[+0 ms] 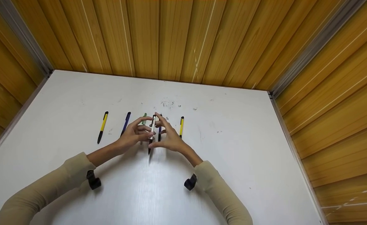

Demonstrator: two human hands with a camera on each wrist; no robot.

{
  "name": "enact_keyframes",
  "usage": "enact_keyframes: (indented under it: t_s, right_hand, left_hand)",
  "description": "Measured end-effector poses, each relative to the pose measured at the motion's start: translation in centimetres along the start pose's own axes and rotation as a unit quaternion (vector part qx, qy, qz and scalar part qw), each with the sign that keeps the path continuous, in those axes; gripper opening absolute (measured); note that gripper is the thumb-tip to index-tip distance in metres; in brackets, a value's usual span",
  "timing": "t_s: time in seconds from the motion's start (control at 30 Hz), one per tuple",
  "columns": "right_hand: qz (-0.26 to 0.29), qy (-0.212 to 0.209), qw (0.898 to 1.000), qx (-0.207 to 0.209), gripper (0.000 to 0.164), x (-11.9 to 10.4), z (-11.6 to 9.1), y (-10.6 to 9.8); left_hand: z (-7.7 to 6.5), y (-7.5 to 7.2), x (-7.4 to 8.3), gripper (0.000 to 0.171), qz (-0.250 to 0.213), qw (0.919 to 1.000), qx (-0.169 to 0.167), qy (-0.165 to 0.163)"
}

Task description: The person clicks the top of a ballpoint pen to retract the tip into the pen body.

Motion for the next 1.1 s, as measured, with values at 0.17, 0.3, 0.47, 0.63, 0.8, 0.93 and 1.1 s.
enact_keyframes:
  t_s: [0.17, 0.3, 0.47, 0.63, 0.8, 0.93, 1.1]
  right_hand:
    - [-0.002, 0.002, 1.000, -0.004, 0.119, 0.09, 0.00, 0.19]
    - [-0.005, 0.000, 1.000, -0.003, 0.119, 0.15, -0.11, 0.11]
    - [0.001, -0.009, 1.000, -0.005, 0.119, -0.01, -0.10, -0.05]
    - [0.022, -0.017, 1.000, -0.006, 0.117, 0.15, -0.14, -0.21]
    - [0.018, -0.007, 1.000, 0.009, 0.118, 0.61, -0.55, -0.46]
    - [0.014, -0.006, 1.000, 0.019, 0.116, 0.74, -0.76, -0.53]
    - [0.027, -0.009, 0.999, 0.021, 0.115, 0.91, -0.76, -0.48]
  left_hand:
    - [-0.01, -0.02, -0.17, 0.059, 0.001, 1.0000, 0.008, -0.002]
    - [0.10, 0.08, -0.20, 0.060, 0.005, 1.0000, 0.006, 0.001]
    - [0.23, 0.12, -0.16, 0.060, -0.005, 1.0000, 0.006, 0.003]
    - [0.36, 0.26, -0.12, 0.060, -0.010, 0.9999, 0.005, 0.004]
    - [0.60, 0.63, -0.48, 0.060, -0.012, 0.9999, 0.004, -0.007]
    - [0.75, 0.80, -0.67, 0.060, -0.013, 0.9998, 0.006, -0.013]
    - [0.95, 0.72, -0.70, 0.059, 0.001, 0.9998, 0.013, -0.014]
Point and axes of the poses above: each hand's wrist, its own z-axis towards the middle knuckle, its own y-axis out of the palm, x = y × z, the point moved 9 cm from there along z, towards the middle knuckle, and after that the axes turned 4 degrees about z, right-handed, at the moved point
